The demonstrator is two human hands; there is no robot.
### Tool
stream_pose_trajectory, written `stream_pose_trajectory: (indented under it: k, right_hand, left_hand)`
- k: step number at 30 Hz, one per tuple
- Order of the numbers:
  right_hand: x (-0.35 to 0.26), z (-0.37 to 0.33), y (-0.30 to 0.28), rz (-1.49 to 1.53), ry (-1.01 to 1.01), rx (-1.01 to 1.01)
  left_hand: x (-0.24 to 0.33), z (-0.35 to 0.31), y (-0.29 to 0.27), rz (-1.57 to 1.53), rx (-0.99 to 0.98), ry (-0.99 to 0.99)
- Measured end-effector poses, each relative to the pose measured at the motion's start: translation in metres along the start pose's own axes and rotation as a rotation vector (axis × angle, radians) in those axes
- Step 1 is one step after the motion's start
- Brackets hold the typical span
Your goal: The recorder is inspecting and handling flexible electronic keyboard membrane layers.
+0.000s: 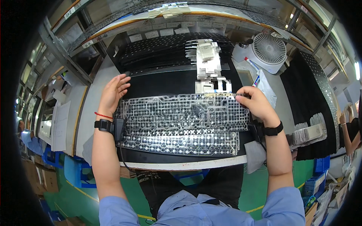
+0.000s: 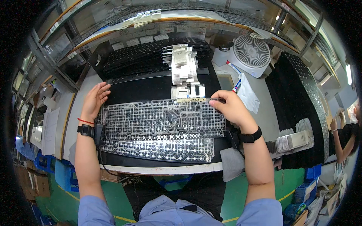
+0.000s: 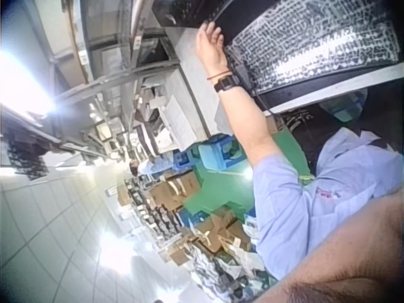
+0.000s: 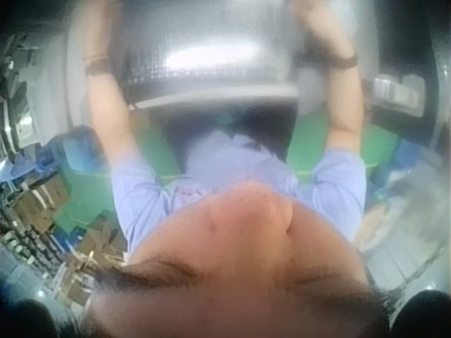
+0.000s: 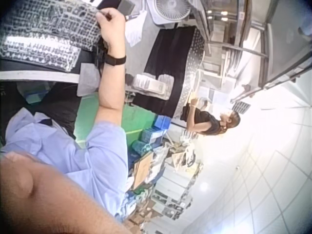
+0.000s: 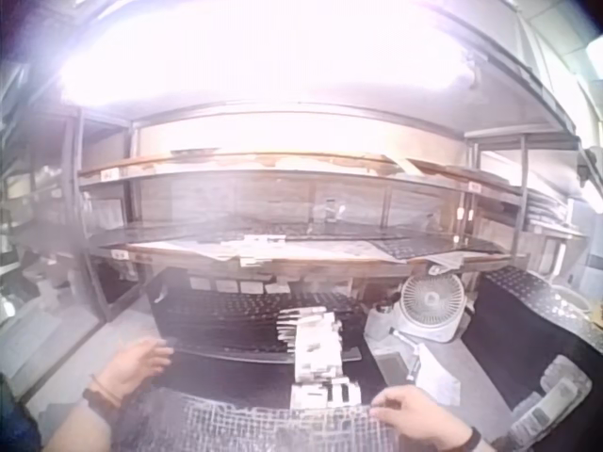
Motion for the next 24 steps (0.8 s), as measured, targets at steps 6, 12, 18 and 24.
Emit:
stream_pose_trajectory:
  k: [6, 12, 18, 24]
  right_hand:
    - [0.003, 0.004, -0.004, 0.098, -0.022, 0.137]
    - [0.0, 0.003, -0.007, 0.218, -0.008, 0.213]
    - [-0.004, 0.004, -0.005, 0.412, -0.092, 0.293]
    - [-0.005, 0.001, -0.013, 0.561, -0.046, 0.239]
  left_hand:
    - [-0.004, 0.0, 0.002, 0.061, -0.149, 0.004]
    - [-0.005, -0.002, 0.005, 0.064, -0.201, 0.023]
    - [-0.007, 0.001, -0.002, 0.006, -0.206, 0.058]
    - [-0.001, 0.002, 0.0, -0.094, -0.089, 0.127]
Point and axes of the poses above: each hand's wrist, its own z-axis towards the middle knuckle, its own y-axis out of the palm, x = y × z, the point moved 2 cm from there along z, towards the middle knuckle, and after that the axes turned 9 degrees about y, right-handed, at the moved point
